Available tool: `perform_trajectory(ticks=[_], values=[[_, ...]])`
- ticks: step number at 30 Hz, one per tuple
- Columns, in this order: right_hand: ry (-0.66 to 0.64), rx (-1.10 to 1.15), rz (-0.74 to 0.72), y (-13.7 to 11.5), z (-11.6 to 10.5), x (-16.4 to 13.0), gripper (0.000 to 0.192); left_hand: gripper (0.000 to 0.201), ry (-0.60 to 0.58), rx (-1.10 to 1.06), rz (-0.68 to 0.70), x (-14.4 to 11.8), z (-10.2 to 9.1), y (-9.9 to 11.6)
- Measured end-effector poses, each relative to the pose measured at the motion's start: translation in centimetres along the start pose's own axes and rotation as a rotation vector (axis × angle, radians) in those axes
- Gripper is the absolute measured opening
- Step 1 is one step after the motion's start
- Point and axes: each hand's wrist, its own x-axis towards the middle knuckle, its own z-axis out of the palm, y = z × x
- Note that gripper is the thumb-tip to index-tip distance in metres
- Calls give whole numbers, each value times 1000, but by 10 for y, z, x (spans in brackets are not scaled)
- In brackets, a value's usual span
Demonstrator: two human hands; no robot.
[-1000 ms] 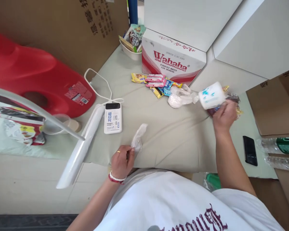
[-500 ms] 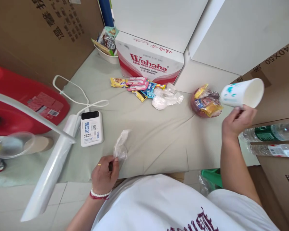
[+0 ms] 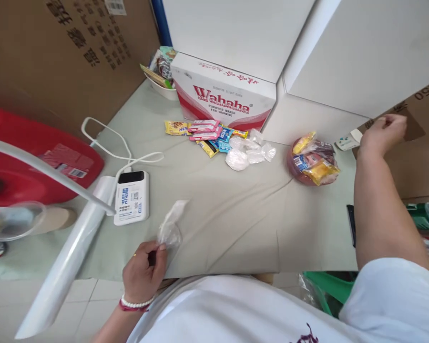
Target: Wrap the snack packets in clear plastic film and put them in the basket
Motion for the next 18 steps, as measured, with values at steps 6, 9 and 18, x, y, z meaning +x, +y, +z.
perform_trajectory(ticks=[6,9,18], values=[[-537,-575,-1009,69,105,-103,31,2,-17,-30,25,2,-3,2],[-1084,-860,-1127,122,195,-157,21,2,-58,-86,40,6,-7,4],[-1056,-1043,-886,206,479,-188,36,15,-78,-168,28,5,-11,9]])
